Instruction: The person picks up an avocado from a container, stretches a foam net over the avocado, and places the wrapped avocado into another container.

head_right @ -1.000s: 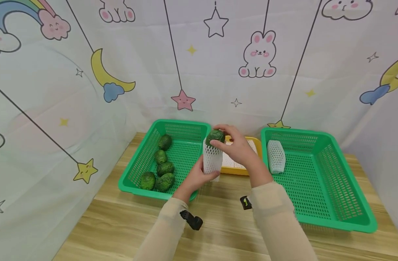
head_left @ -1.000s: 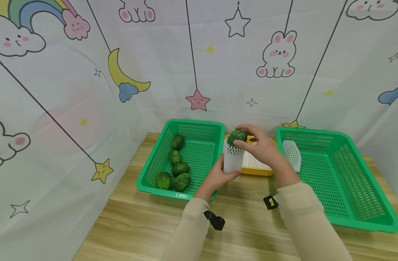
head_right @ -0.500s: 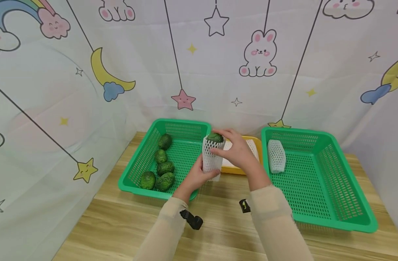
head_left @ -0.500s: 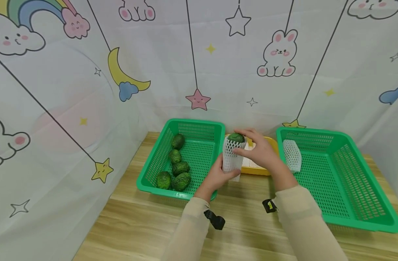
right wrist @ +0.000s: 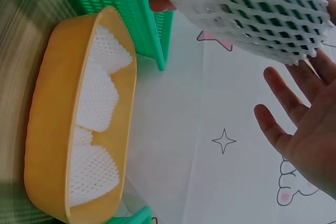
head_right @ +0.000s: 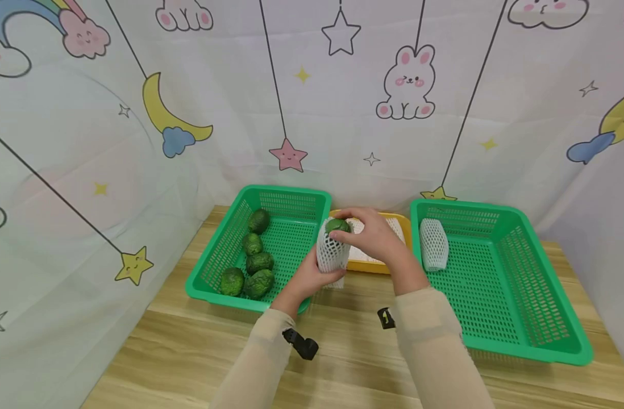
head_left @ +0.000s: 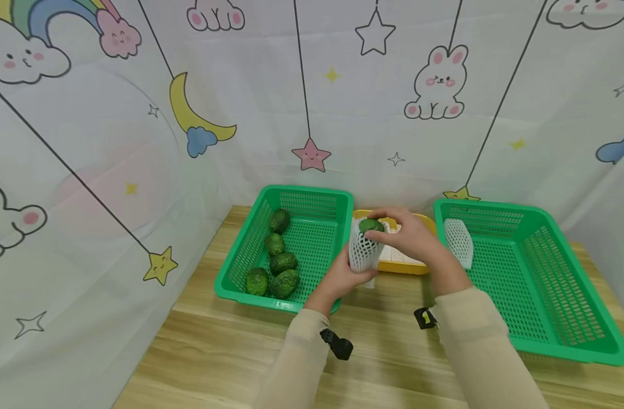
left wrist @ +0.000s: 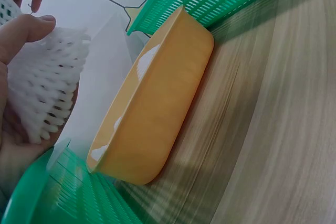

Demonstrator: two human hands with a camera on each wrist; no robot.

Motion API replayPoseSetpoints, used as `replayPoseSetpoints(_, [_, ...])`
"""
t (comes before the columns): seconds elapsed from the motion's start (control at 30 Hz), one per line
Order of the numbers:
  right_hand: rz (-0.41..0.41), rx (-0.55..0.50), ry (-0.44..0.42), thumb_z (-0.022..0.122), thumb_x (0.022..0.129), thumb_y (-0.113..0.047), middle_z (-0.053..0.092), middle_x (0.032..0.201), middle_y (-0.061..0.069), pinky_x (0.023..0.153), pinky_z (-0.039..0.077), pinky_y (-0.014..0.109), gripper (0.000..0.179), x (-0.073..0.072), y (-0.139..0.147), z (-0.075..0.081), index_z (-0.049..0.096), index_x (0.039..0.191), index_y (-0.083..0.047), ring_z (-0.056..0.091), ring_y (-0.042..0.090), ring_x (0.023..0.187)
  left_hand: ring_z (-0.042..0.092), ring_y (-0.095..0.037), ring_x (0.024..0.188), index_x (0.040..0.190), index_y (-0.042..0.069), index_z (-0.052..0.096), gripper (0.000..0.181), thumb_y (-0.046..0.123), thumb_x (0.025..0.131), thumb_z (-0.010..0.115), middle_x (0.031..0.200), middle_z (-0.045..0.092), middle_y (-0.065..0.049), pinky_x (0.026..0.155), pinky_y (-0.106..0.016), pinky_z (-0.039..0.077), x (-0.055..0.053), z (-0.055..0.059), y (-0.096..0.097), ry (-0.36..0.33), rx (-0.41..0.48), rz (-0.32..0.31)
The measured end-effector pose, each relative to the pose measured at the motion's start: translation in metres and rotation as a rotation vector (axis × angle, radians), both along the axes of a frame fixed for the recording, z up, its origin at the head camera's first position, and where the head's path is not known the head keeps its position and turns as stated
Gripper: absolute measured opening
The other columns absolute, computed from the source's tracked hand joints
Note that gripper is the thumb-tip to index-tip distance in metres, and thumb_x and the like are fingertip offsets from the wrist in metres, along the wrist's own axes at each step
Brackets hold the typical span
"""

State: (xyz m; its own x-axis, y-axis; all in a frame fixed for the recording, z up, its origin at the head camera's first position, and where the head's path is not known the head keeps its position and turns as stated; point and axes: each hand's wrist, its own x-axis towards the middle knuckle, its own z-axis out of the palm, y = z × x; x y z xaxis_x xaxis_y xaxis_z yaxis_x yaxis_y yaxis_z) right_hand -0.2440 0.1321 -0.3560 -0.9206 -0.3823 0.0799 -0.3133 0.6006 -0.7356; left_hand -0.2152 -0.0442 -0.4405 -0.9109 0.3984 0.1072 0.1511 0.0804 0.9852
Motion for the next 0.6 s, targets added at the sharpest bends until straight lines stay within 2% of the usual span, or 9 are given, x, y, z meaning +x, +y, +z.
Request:
replayPoseSetpoints(0.1, [0.043, 0.036, 0.003, 0.067, 0.085, -0.037, 0.041, 0.138, 0.013, 0.099, 0.027, 0.059, 0.045, 0.0, 0.0, -0.002, 0.06, 0.121, -0.011, 0.027, 0.036, 0.129, 0.05, -0.026, 0.108, 0.14, 0.006, 0.027, 0.069, 0.004, 0.084, 0.067, 0.125, 0.046, -0.013, 0.088, -0.035, 0.045, -0.003, -0.004, 0.001, -0.012, -0.005, 0.006])
replayPoseSetpoints(0.2, [0.078, 0.035, 0.001, 0.064, 0.088, -0.034, 0.039, 0.138, 0.015, 0.099, 0.028, 0.059, 0.041, 0.001, -0.001, -0.007, 0.062, 0.12, -0.008, 0.026, 0.037, 0.13, 0.05, -0.025, 0.11, 0.141, 0.011, 0.027, 0.073, 0.005, 0.082, 0.069, 0.125, 0.046, -0.01, 0.089, -0.036, 0.044, -0.01, -0.016, 0.003, -0.033, -0.003, 0.018])
replayPoseSetpoints(0.27, [0.072, 0.018, -0.028, 0.062, 0.089, -0.035, 0.039, 0.137, 0.016, 0.096, 0.031, 0.059, 0.042, 0.001, -0.003, -0.01, 0.06, 0.121, -0.009, 0.031, 0.038, 0.127, 0.05, -0.023, 0.11, 0.141, 0.015, 0.027, 0.075, 0.008, 0.081, 0.071, 0.125, 0.046, -0.007, 0.089, -0.035, 0.045, -0.014, -0.023, 0.004, -0.044, 0.007, 0.016])
replayPoseSetpoints(0.43, [0.026, -0.056, -0.098, 0.063, 0.088, -0.037, 0.048, 0.129, 0.015, 0.09, 0.039, 0.054, 0.042, 0.002, -0.008, -0.018, 0.054, 0.118, -0.011, 0.041, 0.036, 0.118, 0.052, -0.02, 0.105, 0.14, 0.017, 0.027, 0.073, 0.015, 0.082, 0.072, 0.122, 0.047, -0.007, 0.085, -0.034, 0.047, -0.015, -0.025, 0.004, -0.056, 0.068, 0.023])
replayPoseSetpoints(0.6, [-0.016, -0.068, -0.08, 0.06, 0.089, -0.042, 0.052, 0.123, 0.012, 0.089, 0.039, 0.051, 0.035, 0.004, -0.009, -0.024, 0.053, 0.108, -0.013, 0.044, 0.033, 0.116, 0.053, -0.02, 0.102, 0.137, 0.014, 0.03, 0.069, 0.026, 0.083, 0.071, 0.12, 0.047, -0.009, 0.082, -0.034, 0.048, -0.016, -0.029, 0.002, -0.04, 0.097, 0.045])
